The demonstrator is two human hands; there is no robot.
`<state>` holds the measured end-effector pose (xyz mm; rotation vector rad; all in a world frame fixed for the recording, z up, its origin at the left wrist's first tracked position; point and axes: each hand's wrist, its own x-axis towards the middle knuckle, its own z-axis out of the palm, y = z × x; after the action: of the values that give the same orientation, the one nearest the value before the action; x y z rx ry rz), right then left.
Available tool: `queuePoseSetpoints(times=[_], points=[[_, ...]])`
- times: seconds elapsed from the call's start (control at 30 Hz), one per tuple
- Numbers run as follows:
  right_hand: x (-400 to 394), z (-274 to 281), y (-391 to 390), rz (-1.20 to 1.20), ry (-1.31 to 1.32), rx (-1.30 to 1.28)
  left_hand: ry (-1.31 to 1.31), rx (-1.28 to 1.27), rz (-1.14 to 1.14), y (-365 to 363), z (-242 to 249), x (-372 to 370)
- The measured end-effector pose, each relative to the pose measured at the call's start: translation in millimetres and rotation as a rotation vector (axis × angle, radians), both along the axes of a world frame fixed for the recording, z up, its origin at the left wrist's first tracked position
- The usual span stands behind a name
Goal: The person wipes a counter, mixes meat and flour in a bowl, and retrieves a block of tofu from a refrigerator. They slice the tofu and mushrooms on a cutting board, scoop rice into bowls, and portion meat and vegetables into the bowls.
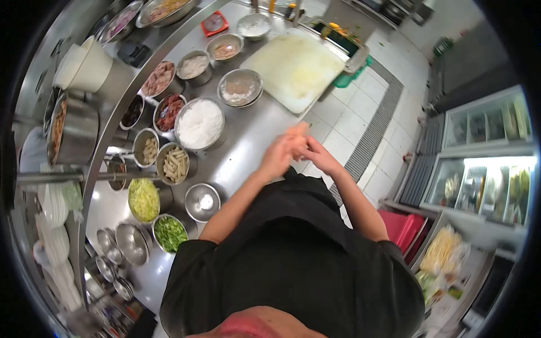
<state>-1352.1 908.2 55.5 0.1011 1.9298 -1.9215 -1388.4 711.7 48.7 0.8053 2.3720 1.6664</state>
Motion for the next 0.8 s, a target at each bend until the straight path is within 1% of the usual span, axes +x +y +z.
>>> queuePoseSetpoints(times=[0.03,0.07,0.1,0.13,0.17,0.2,0.23,0.27,0.3,0.33,0.37,0.4,0.43,0.5,0.53,0.57,0.6,0.63,0.67,0.7,0.73,0.77,0.8], points=[[-30,0,-5,0.09,0.059,0.149,-0.081,0.001,0.128,-19,-1,-9],[-64,2,-15,0.179,0.133,0.294,-0.088,-0.075,0.212,-40,4,-16],[-99,-12,-23,0.112,0.16,0.275,-0.105,-0.156,0.293,-59,9,-15],[-129,-32,-36,0.047,0.178,0.252,-0.114,-0.174,0.341,-75,8,-9],[-158,-40,-53,0.091,0.183,0.234,-0.123,-0.371,0.381,-87,1,-5],[-186,-43,-71,-0.061,-0.008,0.171,-0.132,-0.562,0.411,-93,-7,-3],[-208,-48,-85,-0.219,-0.203,0.115,-0.135,-0.564,0.44,-95,-20,6],[-227,-64,-95,-0.2,-0.197,0.115,-0.168,-0.777,0.495,-94,-36,20],[-241,-88,-104,-0.245,-0.128,0.064,-0.204,-0.99,0.541,-91,-44,33],[-249,-103,-109,-0.297,-0.064,0.013,-0.208,-0.991,0.544,-89,-45,45],[-256,-106,-109,-0.326,-0.04,-0.012,-0.182,-0.826,0.586,-86,-45,55],[-259,-103,-104,-0.328,-0.038,-0.012,-0.154,-0.66,0.62,-83,-45,64],[-262,-96,-97,-0.334,-0.038,-0.01,-0.15,-0.658,0.618,-80,-49,75],[-282,-81,-83,-0.326,-0.021,-0.007,-0.223,-0.489,0.694,-74,-54,84],[-298,-77,-72,-0.38,0.02,-0.002,-0.222,-0.485,0.71,-72,-54,82],[-315,-75,-60,-0.429,0.056,0.001,-0.286,-0.45,0.741,-69,-53,84],[-339,-70,-52,-0.469,0.084,0.024,-0.347,-0.415,0.778,-68,-51,87],[-371,-64,-46,-0.504,0.114,0.042,-0.347,-0.418,0.811,-67,-49,85],[-407,-70,-38,-0.521,0.152,-0.061,-0.336,-0.439,0.837,-67,-49,80],[-433,-59,-37,-0.541,0.213,-0.12,-0.329,-0.461,0.865,-65,-48,76],[-466,-63,-37,-0.644,0.258,-0.153,-0.332,-0.463,0.909,-62,-45,74],[-492,-58,-32,-0.556,0.247,-0.236,-0.324,-0.49,0.942,-61,-42,67],[-503,-44,-35,-0.522,0.278,-0.401,-0.312,-0.518,0.973,-61,-40,62]])
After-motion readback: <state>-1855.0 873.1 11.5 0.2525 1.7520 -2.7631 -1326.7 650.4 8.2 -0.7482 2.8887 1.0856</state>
